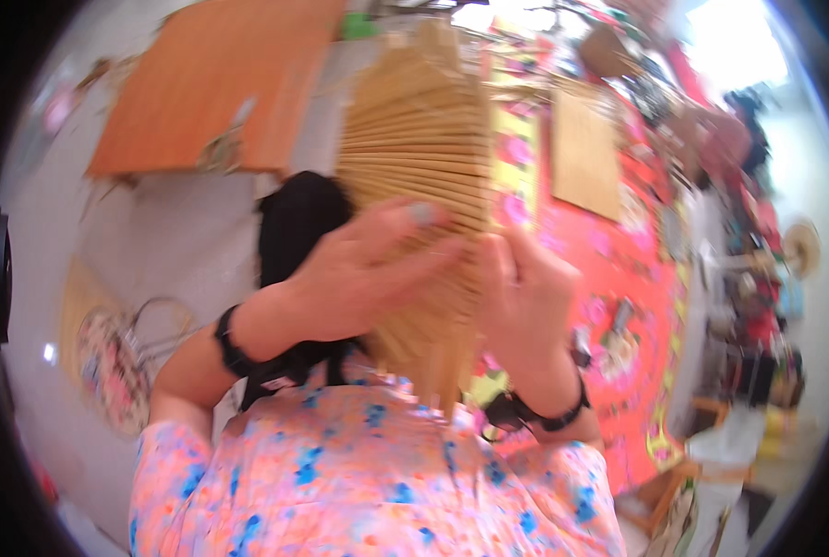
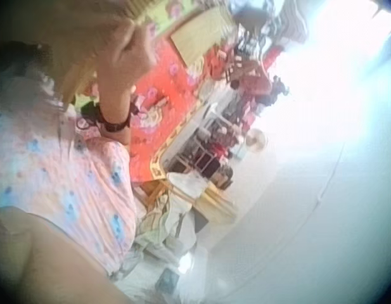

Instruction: The person weaves a bundle of bamboo sticks using a thin string and a needle-like tool. They repeatedly thread the string through the sticks and use scissors to trim excess string.

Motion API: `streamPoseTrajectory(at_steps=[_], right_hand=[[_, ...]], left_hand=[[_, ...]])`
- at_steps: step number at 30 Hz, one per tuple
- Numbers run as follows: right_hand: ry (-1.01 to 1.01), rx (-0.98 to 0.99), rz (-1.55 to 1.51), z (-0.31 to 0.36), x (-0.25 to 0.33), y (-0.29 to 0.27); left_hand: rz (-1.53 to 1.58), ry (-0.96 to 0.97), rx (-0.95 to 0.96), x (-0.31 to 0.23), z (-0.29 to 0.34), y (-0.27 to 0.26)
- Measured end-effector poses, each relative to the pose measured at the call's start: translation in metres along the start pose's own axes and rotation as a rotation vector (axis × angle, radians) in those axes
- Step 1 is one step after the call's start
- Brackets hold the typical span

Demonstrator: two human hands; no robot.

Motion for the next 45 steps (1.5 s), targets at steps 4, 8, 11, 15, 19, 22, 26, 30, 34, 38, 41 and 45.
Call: streamPoseTrajectory(at_steps=[4, 8, 11, 15, 19, 22, 26, 30, 34, 38, 41, 45], right_hand=[[0.010, -0.079, 0.110, 0.001, -0.024, -0.007], [-0.010, -0.093, 0.051, 0.007, -0.016, -0.003], [-0.024, -0.022, 0.070, 0.019, -0.014, -0.004], [-0.073, 0.000, 0.068, -0.010, -0.028, 0.000], [-0.049, -0.145, 0.022, -0.002, -0.017, 0.004], [-0.086, -0.118, -0.026, -0.003, -0.013, 0.002], [-0.174, -0.178, 0.206, -0.003, 0.013, 0.002], [-0.165, -0.128, 0.153, -0.009, 0.027, 0.020], [-0.211, -0.128, 0.091, -0.009, 0.024, 0.015], [-0.157, -0.110, 0.130, -0.003, 0.015, 0.012], [-0.175, -0.131, 0.140, 0.000, 0.011, 0.011], [-0.166, -0.114, 0.114, 0.001, 0.011, 0.011]], left_hand=[[-0.146, 0.122, -0.106, -0.010, 0.007, -0.006], [-0.266, -0.071, -0.017, 0.009, 0.056, -0.059], [-0.243, -0.503, -0.033, 0.056, 0.155, -0.139], [-0.817, -1.106, 0.038, 0.075, 0.331, -0.241], [-1.085, -1.584, 0.099, 0.041, 0.442, -0.286], [-1.111, -1.530, 0.060, 0.029, 0.469, -0.247], [-0.906, -1.500, 0.055, 0.060, 0.503, -0.218], [0.188, -1.650, -0.547, 0.097, 0.473, -0.203], [0.560, -1.263, -0.500, 0.089, 0.243, -0.129], [0.725, -0.671, -0.141, 0.061, 0.117, -0.053], [0.434, -0.411, -0.024, 0.035, 0.060, -0.022], [0.318, -0.360, -0.071, 0.021, 0.039, 0.004]])
Point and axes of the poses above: each hand's wrist, its own z-axis away from the middle knuckle, its own y-axis out of the palm, x = y × z, the point moved 7 cm from there along -z, towards the middle knuckle, and after that the axes turned 6 degrees about -z, right-handed, at the moved point
